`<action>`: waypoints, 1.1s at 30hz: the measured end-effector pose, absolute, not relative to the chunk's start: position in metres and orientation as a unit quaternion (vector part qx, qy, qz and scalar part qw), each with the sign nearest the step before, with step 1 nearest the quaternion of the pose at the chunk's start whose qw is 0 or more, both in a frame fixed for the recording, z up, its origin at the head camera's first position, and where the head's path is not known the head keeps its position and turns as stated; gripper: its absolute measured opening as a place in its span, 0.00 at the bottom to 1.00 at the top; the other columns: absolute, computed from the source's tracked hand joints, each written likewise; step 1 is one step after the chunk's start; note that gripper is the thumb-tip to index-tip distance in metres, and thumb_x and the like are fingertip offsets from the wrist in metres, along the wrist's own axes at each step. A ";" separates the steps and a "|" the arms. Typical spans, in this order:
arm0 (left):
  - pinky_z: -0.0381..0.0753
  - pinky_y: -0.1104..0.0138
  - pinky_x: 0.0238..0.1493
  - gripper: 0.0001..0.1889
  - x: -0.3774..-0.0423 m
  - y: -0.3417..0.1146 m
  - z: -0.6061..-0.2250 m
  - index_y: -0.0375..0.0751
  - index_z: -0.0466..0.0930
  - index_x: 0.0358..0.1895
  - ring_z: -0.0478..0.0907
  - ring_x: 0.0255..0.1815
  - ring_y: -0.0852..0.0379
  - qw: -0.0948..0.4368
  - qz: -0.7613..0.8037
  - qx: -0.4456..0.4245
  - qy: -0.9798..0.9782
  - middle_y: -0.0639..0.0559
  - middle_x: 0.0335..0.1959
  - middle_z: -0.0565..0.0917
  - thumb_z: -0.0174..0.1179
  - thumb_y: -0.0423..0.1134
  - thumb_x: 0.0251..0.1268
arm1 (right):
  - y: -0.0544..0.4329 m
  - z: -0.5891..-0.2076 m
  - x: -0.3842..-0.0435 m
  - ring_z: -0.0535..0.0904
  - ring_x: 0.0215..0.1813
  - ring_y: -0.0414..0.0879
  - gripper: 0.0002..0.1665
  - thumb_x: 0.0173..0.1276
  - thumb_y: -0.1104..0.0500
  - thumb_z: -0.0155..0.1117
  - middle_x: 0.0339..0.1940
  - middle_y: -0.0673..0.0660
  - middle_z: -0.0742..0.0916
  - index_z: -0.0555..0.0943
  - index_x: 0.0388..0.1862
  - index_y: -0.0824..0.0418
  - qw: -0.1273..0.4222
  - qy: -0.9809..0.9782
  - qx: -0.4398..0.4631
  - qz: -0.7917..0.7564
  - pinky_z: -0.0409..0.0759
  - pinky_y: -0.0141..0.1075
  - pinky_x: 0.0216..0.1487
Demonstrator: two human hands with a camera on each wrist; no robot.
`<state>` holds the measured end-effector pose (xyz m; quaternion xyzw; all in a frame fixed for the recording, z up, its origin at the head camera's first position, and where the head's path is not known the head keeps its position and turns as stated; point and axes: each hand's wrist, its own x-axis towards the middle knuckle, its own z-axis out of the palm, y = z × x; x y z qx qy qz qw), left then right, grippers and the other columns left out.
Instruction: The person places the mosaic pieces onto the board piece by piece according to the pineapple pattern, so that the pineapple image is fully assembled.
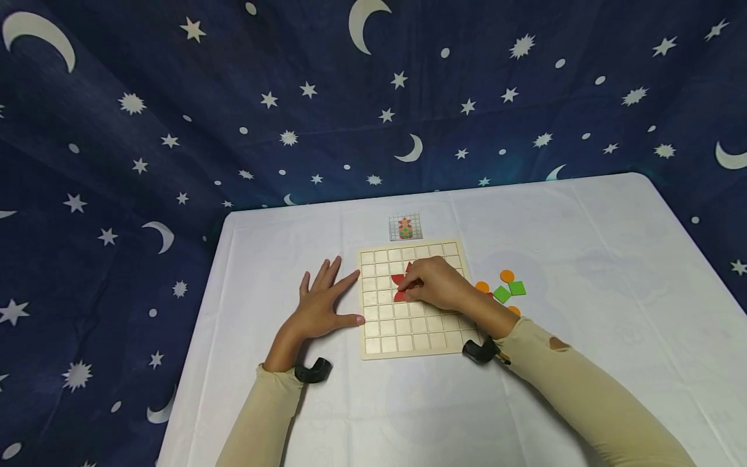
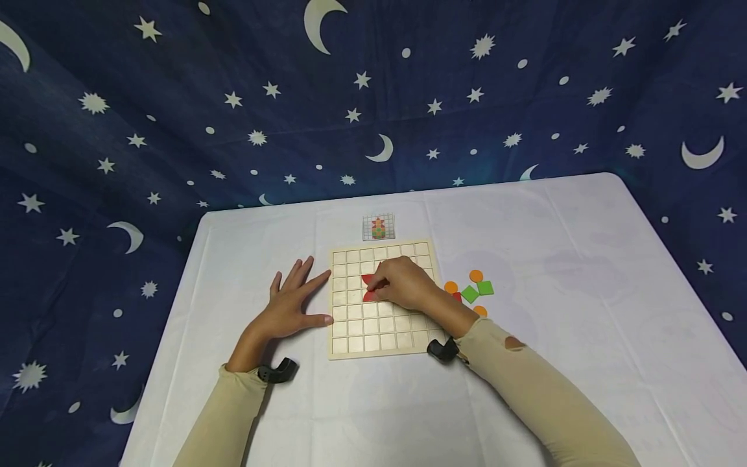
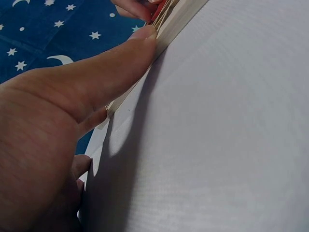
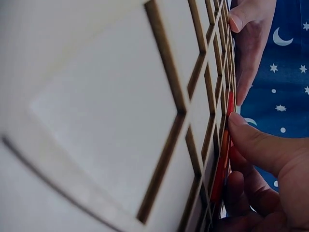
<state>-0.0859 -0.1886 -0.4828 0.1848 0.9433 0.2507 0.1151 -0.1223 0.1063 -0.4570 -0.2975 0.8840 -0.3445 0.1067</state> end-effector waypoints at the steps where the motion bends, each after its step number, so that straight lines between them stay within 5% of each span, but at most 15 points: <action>1: 0.28 0.34 0.77 0.51 -0.086 -0.189 -0.483 0.59 0.61 0.80 0.33 0.86 0.40 0.115 0.249 0.185 0.944 0.44 0.86 0.43 0.73 0.65 0.53 | 0.106 -0.457 -0.122 0.79 0.37 0.40 0.08 0.58 0.60 0.80 0.33 0.46 0.88 0.93 0.37 0.53 0.105 0.885 -0.297 -0.343 0.78 0.34 0.40; 14: 0.26 0.36 0.78 0.51 -0.086 -0.190 -0.485 0.60 0.60 0.81 0.31 0.87 0.43 0.119 0.246 0.181 0.945 0.47 0.86 0.41 0.72 0.66 0.53 | 0.122 -0.451 -0.124 0.81 0.40 0.40 0.10 0.60 0.57 0.79 0.36 0.45 0.90 0.93 0.41 0.53 0.098 0.881 -0.281 -0.368 0.78 0.35 0.41; 25: 0.26 0.36 0.78 0.52 -0.087 -0.190 -0.487 0.61 0.60 0.81 0.31 0.87 0.43 0.119 0.250 0.179 0.944 0.47 0.87 0.41 0.72 0.66 0.52 | 0.191 -0.432 -0.130 0.79 0.41 0.45 0.08 0.65 0.56 0.76 0.39 0.47 0.90 0.92 0.43 0.53 0.092 0.913 -0.196 -0.346 0.77 0.41 0.46; 33: 0.26 0.36 0.78 0.51 -0.086 -0.190 -0.486 0.60 0.60 0.81 0.31 0.87 0.43 0.120 0.247 0.178 0.945 0.47 0.87 0.41 0.72 0.66 0.52 | 0.241 -0.434 -0.122 0.76 0.37 0.41 0.08 0.59 0.56 0.80 0.35 0.44 0.88 0.93 0.39 0.51 0.102 0.928 -0.197 -0.301 0.75 0.33 0.38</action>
